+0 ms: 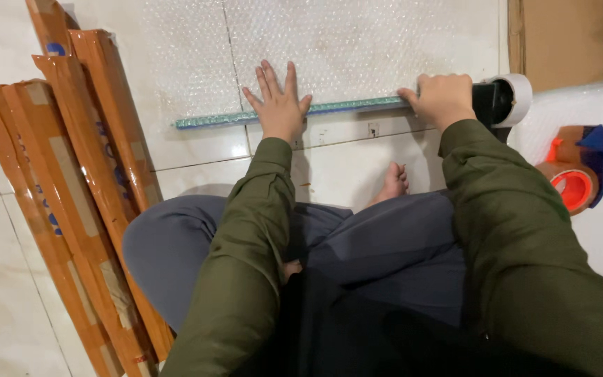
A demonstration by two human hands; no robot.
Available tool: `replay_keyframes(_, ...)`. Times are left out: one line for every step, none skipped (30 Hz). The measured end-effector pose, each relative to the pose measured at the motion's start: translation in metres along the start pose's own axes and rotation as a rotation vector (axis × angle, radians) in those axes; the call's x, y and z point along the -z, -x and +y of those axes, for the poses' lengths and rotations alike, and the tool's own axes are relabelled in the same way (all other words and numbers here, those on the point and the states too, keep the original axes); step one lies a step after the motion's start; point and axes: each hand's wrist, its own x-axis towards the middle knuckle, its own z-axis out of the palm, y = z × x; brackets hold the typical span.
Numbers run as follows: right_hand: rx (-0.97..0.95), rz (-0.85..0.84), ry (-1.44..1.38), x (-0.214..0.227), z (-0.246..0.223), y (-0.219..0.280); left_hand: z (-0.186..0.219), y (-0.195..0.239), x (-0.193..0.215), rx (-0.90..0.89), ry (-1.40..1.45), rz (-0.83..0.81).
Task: The person sits on the floor and wraps a long blue object with bubble wrap, securing it with clear tape. They then place a piece of cardboard over the wrapped item and roll it up tightly to form a cylindrical package.
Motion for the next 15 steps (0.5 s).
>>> replay_keyframes(-0.001, 0.0, 0.004, -0.005, 0.003, -0.003, 0.001, -0.002, 0.0, -0.001, 0.004, 0.001)
replay_keyframes(-0.031, 0.004, 0.025, -0.01, 0.005, -0.005, 0.001, -0.004, -0.001, 0.004, 0.007, 0.006)
replay_keyframes(-0.06, 0.008, 0.046, -0.016, 0.007, -0.008, 0.001, -0.006, -0.002, 0.008, 0.01, 0.011)
replay_keyframes(-0.062, 0.007, 0.05, -0.017, 0.007, -0.012, 0.001, -0.006, 0.0, 0.006, 0.013, 0.011)
replay_keyframes(-0.114, -0.001, 0.064, -0.019, 0.006, -0.016, 0.002, -0.007, 0.001, 0.015, -0.012, 0.012)
replay_keyframes(-0.168, -0.011, 0.078, -0.021, 0.006, -0.019, 0.003, -0.007, 0.002, 0.021, -0.037, 0.011)
replay_keyframes(-0.172, -0.014, 0.08, -0.029, 0.002, -0.023, 0.003, -0.007, 0.002, 0.017, -0.034, 0.009)
replay_keyframes(0.026, 0.448, 0.166, -0.036, -0.002, -0.027, 0.004, -0.008, 0.002, 0.022, -0.021, 0.011)
replay_keyframes(0.219, 0.913, 0.246, -0.043, -0.006, -0.032, 0.004, -0.009, 0.003, 0.026, -0.008, 0.013)
replay_keyframes(0.219, 0.914, 0.25, -0.029, -0.027, -0.025, 0.004, -0.01, 0.003, 0.026, -0.005, 0.014)
replay_keyframes(0.382, 0.9, 0.119, -0.016, -0.049, -0.019, 0.005, -0.012, 0.002, 0.036, -0.005, 0.007)
replay_keyframes(0.543, 0.878, -0.015, -0.003, -0.071, -0.013, 0.005, -0.013, 0.002, 0.046, -0.006, 0.0)
replay_keyframes(0.544, 0.878, -0.012, -0.002, -0.086, -0.009, 0.006, -0.013, 0.002, 0.046, -0.003, 0.0)
replay_keyframes(0.643, 0.818, -0.054, -0.001, -0.101, -0.005, 0.006, -0.014, 0.002, 0.053, -0.005, 0.004)
replay_keyframes(0.74, 0.755, -0.097, 0.0, -0.116, 0.0, 0.006, -0.014, 0.003, 0.059, -0.007, 0.009)
